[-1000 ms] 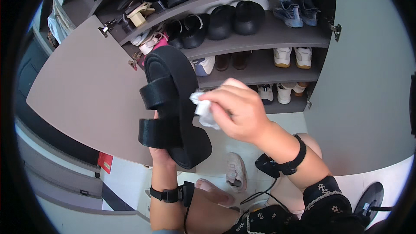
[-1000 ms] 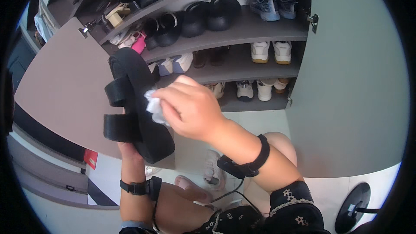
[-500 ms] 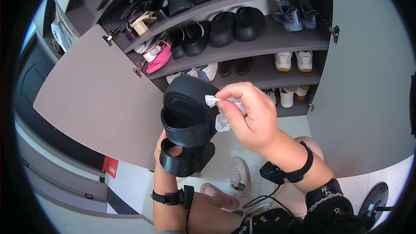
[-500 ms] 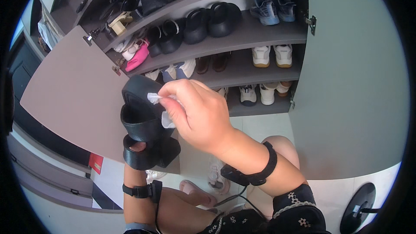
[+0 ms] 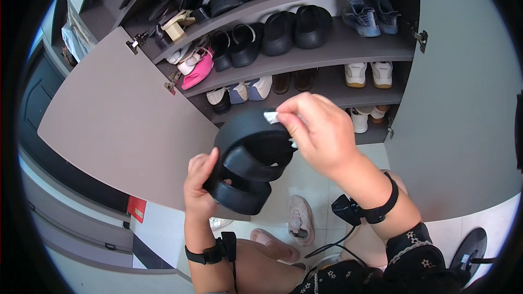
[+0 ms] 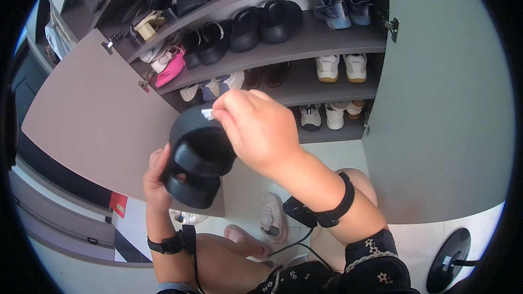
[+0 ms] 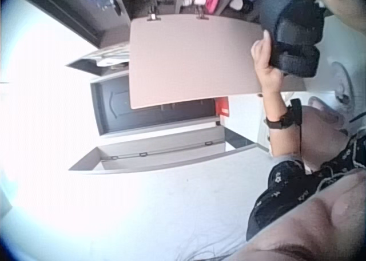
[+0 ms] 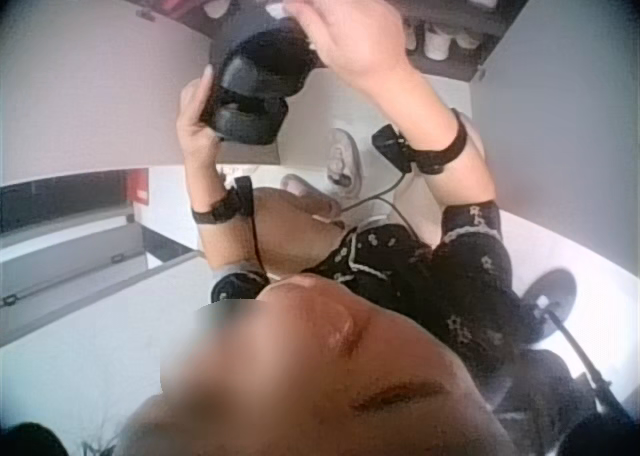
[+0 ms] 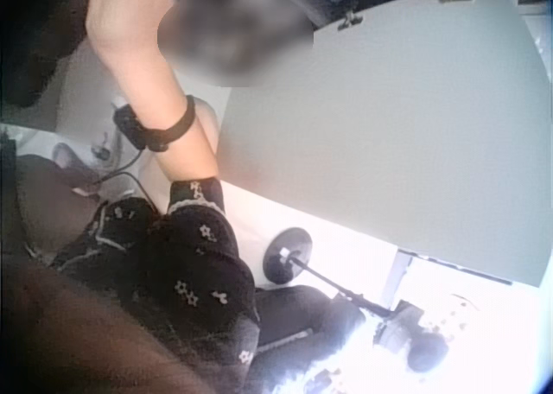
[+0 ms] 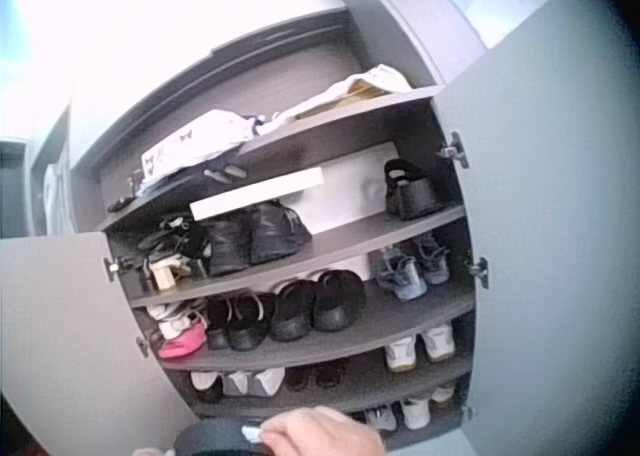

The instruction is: Cleaning and organizing various pairs of shoes in a shoe cabinet.

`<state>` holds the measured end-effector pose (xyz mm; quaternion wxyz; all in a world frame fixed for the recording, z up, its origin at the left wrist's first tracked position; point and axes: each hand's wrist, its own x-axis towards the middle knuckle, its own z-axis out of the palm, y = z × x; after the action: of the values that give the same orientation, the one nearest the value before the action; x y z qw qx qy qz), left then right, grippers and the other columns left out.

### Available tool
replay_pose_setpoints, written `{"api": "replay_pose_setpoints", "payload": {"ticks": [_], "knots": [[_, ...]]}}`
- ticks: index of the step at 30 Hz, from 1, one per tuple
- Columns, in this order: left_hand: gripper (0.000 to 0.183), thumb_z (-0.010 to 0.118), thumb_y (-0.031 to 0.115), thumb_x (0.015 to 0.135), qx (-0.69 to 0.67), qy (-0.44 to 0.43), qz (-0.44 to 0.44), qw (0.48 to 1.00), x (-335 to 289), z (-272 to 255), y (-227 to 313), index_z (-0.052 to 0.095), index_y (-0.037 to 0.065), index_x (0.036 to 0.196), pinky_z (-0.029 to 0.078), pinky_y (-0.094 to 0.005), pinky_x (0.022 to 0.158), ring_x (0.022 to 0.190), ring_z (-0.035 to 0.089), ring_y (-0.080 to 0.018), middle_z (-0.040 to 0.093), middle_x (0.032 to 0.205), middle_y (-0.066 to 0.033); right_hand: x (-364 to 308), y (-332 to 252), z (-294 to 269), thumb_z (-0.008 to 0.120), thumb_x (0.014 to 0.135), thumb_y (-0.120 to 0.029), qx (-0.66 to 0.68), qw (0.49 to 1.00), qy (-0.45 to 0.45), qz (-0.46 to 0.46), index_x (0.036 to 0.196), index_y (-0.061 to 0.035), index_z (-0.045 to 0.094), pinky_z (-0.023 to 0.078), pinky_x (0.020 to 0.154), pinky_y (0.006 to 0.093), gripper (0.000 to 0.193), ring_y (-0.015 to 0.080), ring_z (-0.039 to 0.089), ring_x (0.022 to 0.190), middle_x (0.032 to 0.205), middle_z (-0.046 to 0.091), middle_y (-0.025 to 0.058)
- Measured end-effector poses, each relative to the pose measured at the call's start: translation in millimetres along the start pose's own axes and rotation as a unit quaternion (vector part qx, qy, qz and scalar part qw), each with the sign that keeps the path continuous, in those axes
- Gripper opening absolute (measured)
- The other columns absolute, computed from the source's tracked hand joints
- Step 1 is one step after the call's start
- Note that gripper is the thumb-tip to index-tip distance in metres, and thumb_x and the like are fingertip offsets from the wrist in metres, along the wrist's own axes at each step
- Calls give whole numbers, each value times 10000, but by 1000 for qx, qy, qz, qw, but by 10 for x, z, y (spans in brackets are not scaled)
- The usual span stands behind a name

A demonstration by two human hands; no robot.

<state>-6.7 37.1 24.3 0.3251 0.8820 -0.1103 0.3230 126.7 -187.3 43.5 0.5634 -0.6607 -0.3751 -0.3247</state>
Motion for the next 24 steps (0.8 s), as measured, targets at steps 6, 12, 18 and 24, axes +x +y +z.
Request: {"api": "replay_pose_setpoints", "payload": {"ticks": [6,12,18,24], "knots": [[662,642,-49,598,43,-9,-69,997,0,249,77,589,90,1242,385,-323,908,947,520,-226,596,944,-49,-30,-38,135,649,761,-127,-22,994,-58,-88,863,-118,603,441,693,353,112,241,545,805,807,578,14],[734,620,-148,591,-224,65,-228,945,-46,198,-34,539,51,1293,355,-232,950,1025,511,-134,545,1075,-17,-43,88,133,566,749,-122,-118,975,-126,-141,961,-114,653,423,828,327,229,206,535,974,1048,596,9],[744,573,-214,599,-309,124,-270,903,-3,198,12,533,44,1295,411,-229,900,951,552,-129,565,1018,-3,-58,310,92,621,721,-78,-148,966,-167,-130,898,-79,664,469,775,353,182,229,548,869,954,601,25],[730,576,-217,631,-232,103,-255,933,-67,229,-25,504,32,1313,469,-233,844,898,586,-116,602,988,-16,1,338,23,584,650,-60,-258,959,-79,-82,648,-54,606,490,667,370,23,244,554,788,758,558,68]]}}
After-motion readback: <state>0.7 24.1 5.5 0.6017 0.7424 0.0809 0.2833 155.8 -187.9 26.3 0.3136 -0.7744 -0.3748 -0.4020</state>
